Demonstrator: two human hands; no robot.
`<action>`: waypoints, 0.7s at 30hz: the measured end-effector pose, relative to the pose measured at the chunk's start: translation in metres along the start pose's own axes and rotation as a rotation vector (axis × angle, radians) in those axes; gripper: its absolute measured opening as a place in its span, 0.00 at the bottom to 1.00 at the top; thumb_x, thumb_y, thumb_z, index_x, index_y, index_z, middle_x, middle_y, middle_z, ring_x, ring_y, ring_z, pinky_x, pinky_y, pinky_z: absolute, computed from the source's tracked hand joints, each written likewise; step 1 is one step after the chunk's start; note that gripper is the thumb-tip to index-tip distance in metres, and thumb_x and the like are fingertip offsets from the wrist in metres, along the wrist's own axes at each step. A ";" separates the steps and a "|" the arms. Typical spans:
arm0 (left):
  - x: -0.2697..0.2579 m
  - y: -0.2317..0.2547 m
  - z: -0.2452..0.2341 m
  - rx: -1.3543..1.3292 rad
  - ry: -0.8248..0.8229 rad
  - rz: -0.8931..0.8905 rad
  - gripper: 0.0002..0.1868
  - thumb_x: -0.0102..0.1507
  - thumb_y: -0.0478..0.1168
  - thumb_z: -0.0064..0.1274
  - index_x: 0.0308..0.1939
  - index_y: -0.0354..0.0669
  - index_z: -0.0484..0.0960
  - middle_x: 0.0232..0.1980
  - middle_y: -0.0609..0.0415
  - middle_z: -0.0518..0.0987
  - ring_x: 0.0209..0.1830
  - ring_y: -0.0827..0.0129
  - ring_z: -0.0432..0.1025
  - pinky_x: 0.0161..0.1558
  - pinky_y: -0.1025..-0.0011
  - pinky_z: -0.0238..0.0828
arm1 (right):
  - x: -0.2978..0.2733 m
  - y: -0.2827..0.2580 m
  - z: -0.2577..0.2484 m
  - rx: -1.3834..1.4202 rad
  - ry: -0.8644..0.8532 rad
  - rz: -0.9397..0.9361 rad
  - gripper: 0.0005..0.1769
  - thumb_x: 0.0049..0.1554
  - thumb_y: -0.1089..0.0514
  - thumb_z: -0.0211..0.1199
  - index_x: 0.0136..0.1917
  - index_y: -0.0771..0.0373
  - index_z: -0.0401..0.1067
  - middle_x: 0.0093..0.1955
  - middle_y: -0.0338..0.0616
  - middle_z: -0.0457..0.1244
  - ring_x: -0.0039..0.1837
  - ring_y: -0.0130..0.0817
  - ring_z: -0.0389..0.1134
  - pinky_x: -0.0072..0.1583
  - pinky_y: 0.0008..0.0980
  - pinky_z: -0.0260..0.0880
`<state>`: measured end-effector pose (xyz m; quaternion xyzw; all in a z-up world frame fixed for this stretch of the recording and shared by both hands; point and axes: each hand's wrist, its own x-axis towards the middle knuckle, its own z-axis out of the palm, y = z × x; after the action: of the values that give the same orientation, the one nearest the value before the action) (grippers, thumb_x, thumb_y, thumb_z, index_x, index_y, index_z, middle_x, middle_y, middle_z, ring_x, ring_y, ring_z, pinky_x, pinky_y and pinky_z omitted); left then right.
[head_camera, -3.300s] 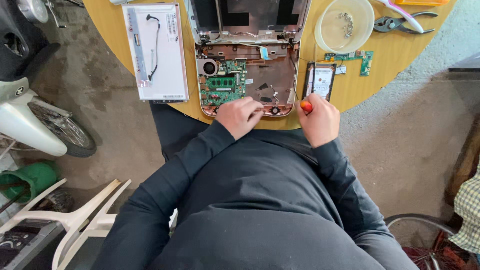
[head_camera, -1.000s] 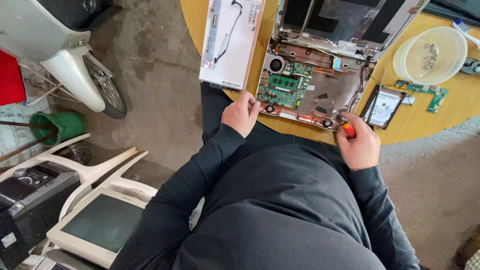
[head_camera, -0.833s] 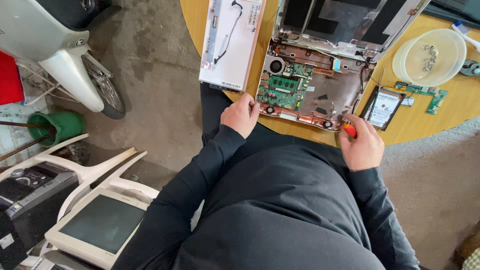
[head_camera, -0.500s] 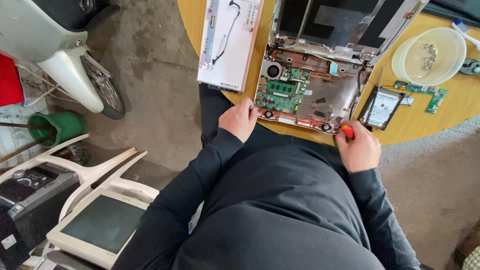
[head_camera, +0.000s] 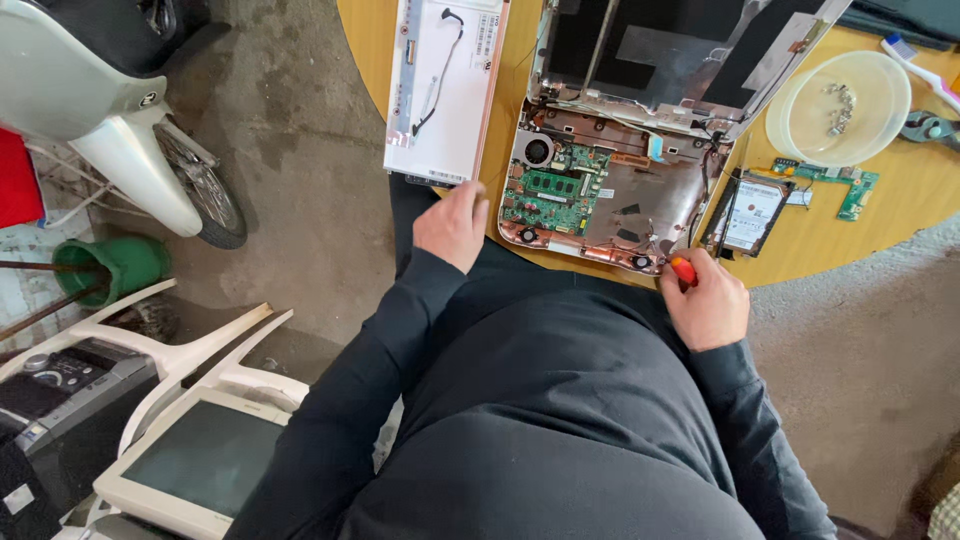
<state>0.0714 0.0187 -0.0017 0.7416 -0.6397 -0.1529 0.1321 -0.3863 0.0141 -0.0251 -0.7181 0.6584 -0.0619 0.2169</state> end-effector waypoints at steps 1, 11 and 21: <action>0.004 -0.002 0.001 -0.001 0.000 0.002 0.08 0.84 0.50 0.54 0.63 0.57 0.81 0.45 0.53 0.90 0.43 0.49 0.90 0.44 0.50 0.88 | 0.001 -0.004 -0.001 0.000 0.002 0.001 0.12 0.69 0.43 0.77 0.65 0.37 0.85 0.47 0.46 0.76 0.55 0.60 0.83 0.60 0.60 0.84; 0.033 -0.031 0.051 0.409 0.291 0.325 0.06 0.75 0.45 0.63 0.46 0.57 0.81 0.32 0.64 0.74 0.24 0.64 0.79 0.30 0.67 0.79 | 0.007 -0.018 -0.013 0.193 0.023 -0.041 0.08 0.71 0.46 0.79 0.63 0.39 0.86 0.46 0.48 0.76 0.54 0.63 0.81 0.59 0.60 0.83; 0.036 -0.013 0.021 0.335 0.262 0.262 0.05 0.73 0.46 0.63 0.47 0.60 0.81 0.30 0.65 0.76 0.23 0.66 0.80 0.29 0.67 0.79 | 0.005 -0.016 -0.012 0.222 0.029 -0.077 0.07 0.72 0.48 0.79 0.62 0.41 0.87 0.46 0.50 0.76 0.53 0.63 0.81 0.58 0.58 0.82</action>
<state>0.0798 -0.0146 -0.0282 0.6775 -0.7241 0.0712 0.1079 -0.3756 0.0072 -0.0091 -0.7135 0.6224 -0.1530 0.2830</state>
